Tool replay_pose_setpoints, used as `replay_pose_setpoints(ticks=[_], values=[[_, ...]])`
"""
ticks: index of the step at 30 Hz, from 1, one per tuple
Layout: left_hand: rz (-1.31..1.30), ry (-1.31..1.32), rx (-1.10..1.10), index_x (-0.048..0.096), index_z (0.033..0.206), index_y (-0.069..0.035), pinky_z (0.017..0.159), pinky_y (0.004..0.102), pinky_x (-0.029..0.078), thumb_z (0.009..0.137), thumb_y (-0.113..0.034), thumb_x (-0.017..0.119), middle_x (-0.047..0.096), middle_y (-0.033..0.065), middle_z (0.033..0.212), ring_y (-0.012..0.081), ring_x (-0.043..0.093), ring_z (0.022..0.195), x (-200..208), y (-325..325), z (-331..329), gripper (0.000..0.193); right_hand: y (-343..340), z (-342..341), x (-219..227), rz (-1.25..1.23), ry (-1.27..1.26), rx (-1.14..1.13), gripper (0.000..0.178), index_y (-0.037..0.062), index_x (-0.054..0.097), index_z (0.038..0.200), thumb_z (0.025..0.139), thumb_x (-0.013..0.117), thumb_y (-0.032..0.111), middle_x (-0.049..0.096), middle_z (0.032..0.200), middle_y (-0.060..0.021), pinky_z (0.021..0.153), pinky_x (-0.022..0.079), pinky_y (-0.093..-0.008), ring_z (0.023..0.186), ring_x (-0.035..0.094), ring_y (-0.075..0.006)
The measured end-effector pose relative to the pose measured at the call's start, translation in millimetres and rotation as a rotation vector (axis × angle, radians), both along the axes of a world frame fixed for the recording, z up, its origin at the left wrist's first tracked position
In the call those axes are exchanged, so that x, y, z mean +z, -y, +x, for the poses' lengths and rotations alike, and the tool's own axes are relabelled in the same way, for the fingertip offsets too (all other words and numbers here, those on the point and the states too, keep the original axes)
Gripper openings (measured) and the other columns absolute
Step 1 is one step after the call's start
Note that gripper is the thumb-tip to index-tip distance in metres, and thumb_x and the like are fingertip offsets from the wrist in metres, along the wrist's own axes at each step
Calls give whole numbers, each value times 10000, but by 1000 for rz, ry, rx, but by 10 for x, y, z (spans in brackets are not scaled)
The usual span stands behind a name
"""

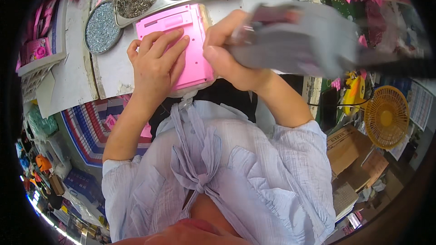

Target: Soldering electronic components and assembling a pink toy device housing.

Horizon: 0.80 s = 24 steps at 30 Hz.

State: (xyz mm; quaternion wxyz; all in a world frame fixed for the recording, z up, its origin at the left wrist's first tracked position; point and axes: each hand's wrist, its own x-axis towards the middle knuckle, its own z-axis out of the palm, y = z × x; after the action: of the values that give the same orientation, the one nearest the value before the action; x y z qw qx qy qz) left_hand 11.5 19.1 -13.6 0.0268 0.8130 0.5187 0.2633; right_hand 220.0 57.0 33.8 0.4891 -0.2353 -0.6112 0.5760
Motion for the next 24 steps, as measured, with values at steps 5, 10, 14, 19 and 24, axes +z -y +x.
replay_pose_setpoints(ticks=[5, 10, 14, 19, 24], values=[[17, 3, 0, 755, 1117, -149, 977, 454, 340, 798, -187, 761, 701, -35, 1195, 182, 598, 1114, 10, -3, 17, 322, -90, 94, -21, 192, 274, 69, 225, 74, 477, 924, 967, 678, 166, 504, 598, -40, 550, 451, -343, 528, 467, -153], [7, 129, -8, 749, 1102, -129, 962, 469, 362, 801, -201, 763, 675, 34, 1217, 227, 588, 1138, -31, -102, 13, 310, -40, 33, 21, 5, -59, -24, 215, 63, 508, 972, 949, 693, 170, 512, 620, -48, 563, 460, -351, 555, 485, -155], [9, 155, 80, 731, 1067, -98, 985, 513, 392, 829, -221, 757, 637, 129, 1297, 324, 574, 1196, -68, -372, -153, 270, -69, -99, 318, 81, -86, -36, 218, 58, 562, 1056, 957, 648, 233, 465, 607, -6, 534, 390, -345, 538, 449, -146], [394, 63, -83, 694, 966, -33, 1135, 561, 356, 830, -238, 783, 635, 180, 1344, 391, 551, 1306, 367, -215, -372, 261, -331, 117, 756, 118, -272, 187, 182, 109, 621, 1077, 923, 553, 180, 456, 585, 70, 603, 324, -295, 560, 422, -88], [-43, 1249, 338, 672, 1142, 13, 972, 361, 512, 955, -82, 693, 655, 140, 1221, 227, 632, 1153, -120, 1127, -1387, 211, -430, 493, 750, 89, -323, 225, 211, 104, 618, 1128, 955, 513, 165, 471, 599, 79, 639, 322, -284, 582, 434, -76]])
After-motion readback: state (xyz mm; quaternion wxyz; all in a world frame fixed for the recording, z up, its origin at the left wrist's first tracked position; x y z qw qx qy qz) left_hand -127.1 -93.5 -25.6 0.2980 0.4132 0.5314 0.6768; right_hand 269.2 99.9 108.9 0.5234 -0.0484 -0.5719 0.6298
